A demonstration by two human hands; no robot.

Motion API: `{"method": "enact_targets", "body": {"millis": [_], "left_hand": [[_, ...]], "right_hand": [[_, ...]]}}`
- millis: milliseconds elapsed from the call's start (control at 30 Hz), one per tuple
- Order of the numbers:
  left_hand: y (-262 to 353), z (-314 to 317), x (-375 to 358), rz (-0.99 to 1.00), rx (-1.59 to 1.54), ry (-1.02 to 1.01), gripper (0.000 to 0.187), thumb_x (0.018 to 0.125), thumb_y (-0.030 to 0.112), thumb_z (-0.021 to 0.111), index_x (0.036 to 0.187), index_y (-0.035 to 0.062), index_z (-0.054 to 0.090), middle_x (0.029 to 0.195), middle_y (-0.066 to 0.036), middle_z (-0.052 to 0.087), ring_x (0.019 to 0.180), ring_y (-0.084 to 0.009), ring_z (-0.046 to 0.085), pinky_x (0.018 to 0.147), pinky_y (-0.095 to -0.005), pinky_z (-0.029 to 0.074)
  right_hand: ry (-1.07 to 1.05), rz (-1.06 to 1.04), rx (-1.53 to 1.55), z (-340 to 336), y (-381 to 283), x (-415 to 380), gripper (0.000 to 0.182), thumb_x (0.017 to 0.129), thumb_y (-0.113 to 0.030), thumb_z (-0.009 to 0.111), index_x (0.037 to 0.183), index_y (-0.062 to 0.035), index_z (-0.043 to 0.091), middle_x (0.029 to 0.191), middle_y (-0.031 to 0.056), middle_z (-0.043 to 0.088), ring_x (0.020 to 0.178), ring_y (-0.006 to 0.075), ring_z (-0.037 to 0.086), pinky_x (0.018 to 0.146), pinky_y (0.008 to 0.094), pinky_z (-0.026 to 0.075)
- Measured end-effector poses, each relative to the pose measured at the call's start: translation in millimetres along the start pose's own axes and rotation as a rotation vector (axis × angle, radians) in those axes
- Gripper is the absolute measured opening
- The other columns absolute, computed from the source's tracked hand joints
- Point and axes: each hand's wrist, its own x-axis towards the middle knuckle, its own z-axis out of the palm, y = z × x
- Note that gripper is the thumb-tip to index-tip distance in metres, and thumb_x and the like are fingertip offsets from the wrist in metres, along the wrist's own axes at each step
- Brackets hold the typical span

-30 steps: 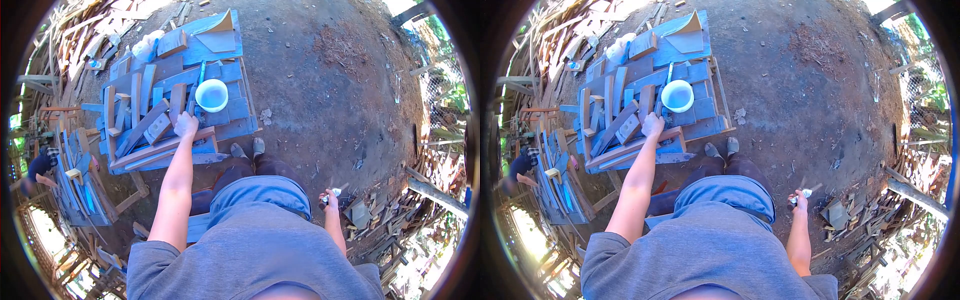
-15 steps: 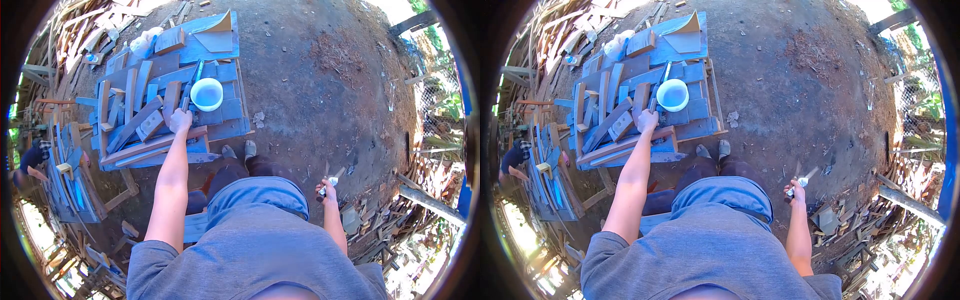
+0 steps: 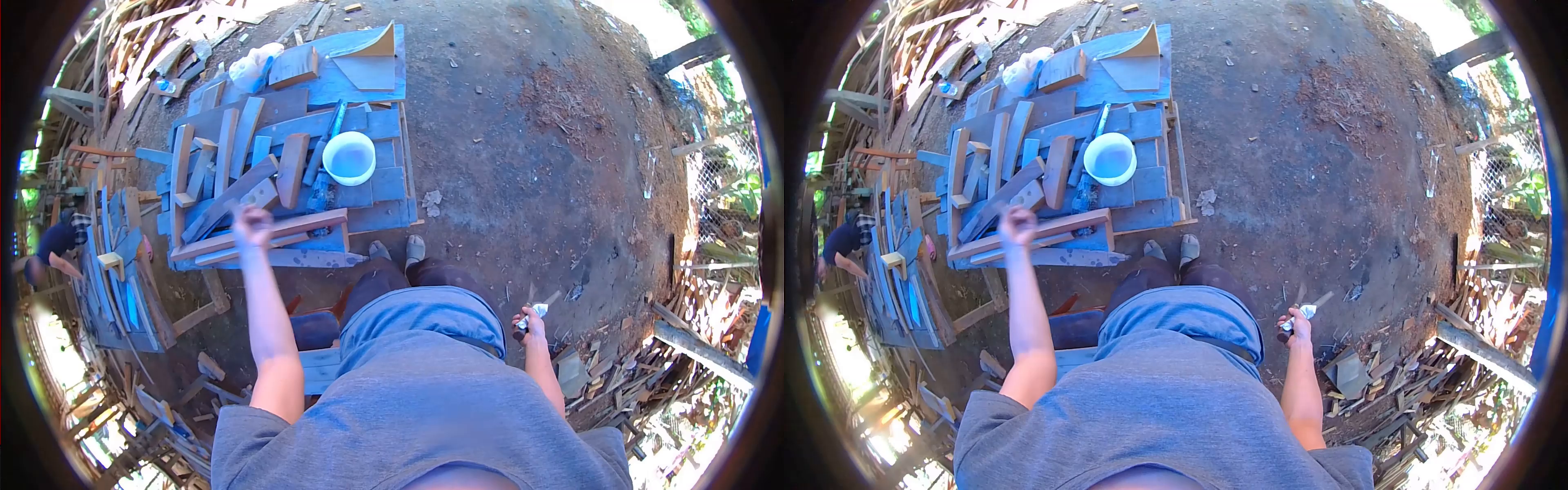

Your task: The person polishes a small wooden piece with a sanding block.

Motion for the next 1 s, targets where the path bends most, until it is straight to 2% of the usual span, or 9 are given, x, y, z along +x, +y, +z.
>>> {"method": "enact_targets", "body": {"millis": [67, 100, 167, 200, 267, 433, 767, 967, 1000], "left_hand": [[102, -18, -3, 0.383, -0.384, 0.016, 0.025, 0.077, 0.002, 0.060, 0.059, 0.0122, 0.046, 0.051, 0.002, 0.042, 0.046, -0.0134, 0.047, 0.053, -0.0289, 0.046], [144, -20, -13, 0.651, -0.312, 0.106, 0.030, 0.078, 0.003, 0.057, 0.056, 0.0145, 0.039, 0.049, 0.002, 0.039, 0.044, -0.0132, 0.044, 0.052, -0.0284, 0.046], [216, -26, -43, 0.763, -0.268, 0.115, 0.037, 0.097, 0.024, 0.049, 0.064, 0.0130, 0.040, 0.052, 0.001, 0.041, 0.045, -0.0135, 0.042, 0.052, -0.0310, 0.044], [246, -31, -57, 0.776, -0.203, 0.109, 0.038, 0.101, 0.030, 0.045, 0.068, 0.0117, 0.043, 0.054, 0.001, 0.041, 0.047, -0.0136, 0.043, 0.054, -0.0314, 0.044], [284, -38, -88, 0.825, -0.123, 0.036, 0.036, 0.101, 0.027, 0.046, 0.068, 0.0114, 0.044, 0.054, 0.001, 0.041, 0.048, -0.0139, 0.043, 0.055, -0.0314, 0.045], [277, -26, -134, 0.947, -0.034, 0.171, 0.032, 0.102, 0.025, 0.046, 0.073, 0.0106, 0.045, 0.055, 0.000, 0.042, 0.050, -0.0145, 0.045, 0.056, -0.0330, 0.047], [263, -44, -127, 0.884, 0.057, 0.208, 0.036, 0.103, 0.029, 0.045, 0.073, 0.0088, 0.046, 0.059, -0.001, 0.044, 0.051, -0.0140, 0.046, 0.058, -0.0338, 0.049], [318, -55, -85, 0.825, 0.141, 0.202, 0.034, 0.103, 0.032, 0.046, 0.077, 0.0094, 0.046, 0.061, 0.001, 0.043, 0.052, -0.0108, 0.044, 0.059, -0.0312, 0.048], [316, -48, -75, 0.876, 0.320, 0.311, 0.032, 0.102, 0.031, 0.048, 0.077, 0.0105, 0.047, 0.062, 0.002, 0.043, 0.052, -0.0102, 0.044, 0.058, -0.0302, 0.048]], "right_hand": [[0.032, 0.035, 0.008, -1, -1, 2, 0.009, 0.086, -0.009, 0.062, 0.088, -0.0075, 0.053, 0.071, 0.0058, 0.053, 0.060, 0.0187, 0.054, 0.046, 0.0298, 0.048], [0.043, 0.045, 0.028, 1, -2, 2, 0.011, 0.085, -0.007, 0.062, 0.090, -0.0070, 0.052, 0.072, 0.0067, 0.052, 0.058, 0.0199, 0.054, 0.046, 0.0311, 0.048], [0.031, 0.061, 0.028, 12, -9, 7, 0.013, 0.084, -0.006, 0.061, 0.092, -0.0064, 0.051, 0.073, 0.0076, 0.052, 0.057, 0.0211, 0.054, 0.046, 0.0325, 0.049], [0.048, 0.046, 0.007, 19, -12, 11, 0.013, 0.084, -0.006, 0.061, 0.092, -0.0069, 0.051, 0.073, 0.0071, 0.052, 0.057, 0.0211, 0.054, 0.046, 0.0320, 0.048], [0.048, 0.022, -0.030, 28, -17, 25, 0.013, 0.084, -0.005, 0.061, 0.092, -0.0082, 0.051, 0.073, 0.0058, 0.051, 0.058, 0.0207, 0.054, 0.046, 0.0310, 0.048], [-0.066, 0.025, -0.025, 68, -37, 41, 0.013, 0.083, -0.005, 0.061, 0.091, -0.0076, 0.052, 0.072, 0.0059, 0.052, 0.059, 0.0204, 0.054, 0.047, 0.0308, 0.047], [-0.235, -0.015, -0.094, 119, -43, 32, 0.009, 0.084, -0.007, 0.063, 0.087, -0.0088, 0.055, 0.069, 0.0042, 0.053, 0.060, 0.0170, 0.054, 0.049, 0.0279, 0.048], [-0.145, -0.048, 0.000, 111, -1, 16, 0.010, 0.083, -0.006, 0.063, 0.090, -0.0093, 0.056, 0.070, 0.0047, 0.054, 0.060, 0.0188, 0.055, 0.049, 0.0295, 0.049], [-0.105, -0.061, 0.005, 111, 9, 11, 0.010, 0.083, -0.006, 0.063, 0.089, -0.0097, 0.056, 0.070, 0.0046, 0.053, 0.060, 0.0189, 0.055, 0.049, 0.0297, 0.049]]}}
